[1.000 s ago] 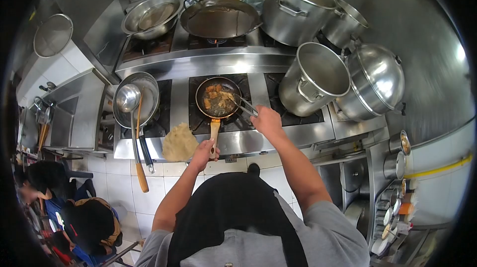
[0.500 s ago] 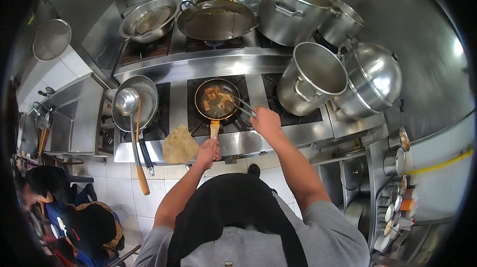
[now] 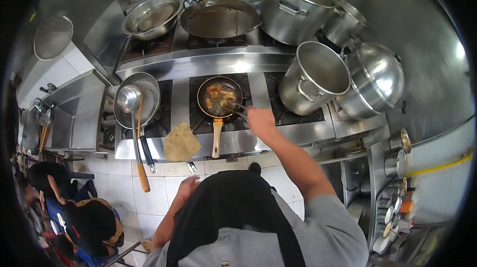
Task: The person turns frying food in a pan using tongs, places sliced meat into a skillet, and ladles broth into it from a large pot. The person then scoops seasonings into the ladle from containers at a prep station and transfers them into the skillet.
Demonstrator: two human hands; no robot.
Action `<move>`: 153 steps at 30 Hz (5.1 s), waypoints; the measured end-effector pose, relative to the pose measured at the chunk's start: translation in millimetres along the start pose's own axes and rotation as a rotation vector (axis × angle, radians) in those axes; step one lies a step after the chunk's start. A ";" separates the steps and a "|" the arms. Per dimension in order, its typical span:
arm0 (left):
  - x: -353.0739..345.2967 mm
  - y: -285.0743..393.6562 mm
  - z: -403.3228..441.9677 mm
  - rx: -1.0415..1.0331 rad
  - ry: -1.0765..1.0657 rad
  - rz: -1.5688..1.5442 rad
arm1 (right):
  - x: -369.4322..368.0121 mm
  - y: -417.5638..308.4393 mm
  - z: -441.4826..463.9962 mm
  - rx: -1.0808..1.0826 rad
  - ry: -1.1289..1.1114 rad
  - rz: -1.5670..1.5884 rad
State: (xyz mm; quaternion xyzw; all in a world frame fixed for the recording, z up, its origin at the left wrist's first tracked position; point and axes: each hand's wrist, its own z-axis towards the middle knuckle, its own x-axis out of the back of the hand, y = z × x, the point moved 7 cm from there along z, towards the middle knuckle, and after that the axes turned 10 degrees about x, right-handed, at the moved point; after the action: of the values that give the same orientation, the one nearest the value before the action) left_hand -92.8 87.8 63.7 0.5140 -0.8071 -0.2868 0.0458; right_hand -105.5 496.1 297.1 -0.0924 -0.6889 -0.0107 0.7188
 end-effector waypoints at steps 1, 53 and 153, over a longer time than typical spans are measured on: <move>19.6 -11.0 -7.1 0.002 0.124 0.102 | -3.9 0.5 6.6 0.010 -0.008 -0.037; 109.3 -98.1 29.3 -0.283 0.187 0.630 | 8.3 -4.6 32.3 0.072 -0.089 -0.200; 104.5 -107.4 -13.5 -0.364 0.296 1.180 | 19.1 -4.8 13.9 -0.127 -0.034 0.050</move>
State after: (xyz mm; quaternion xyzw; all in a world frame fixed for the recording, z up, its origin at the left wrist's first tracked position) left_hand -50.4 -40.3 -2.9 0.0006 -0.8781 -0.2718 0.3938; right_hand -119.0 495.6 317.1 -0.1551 -0.6963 -0.0348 0.6999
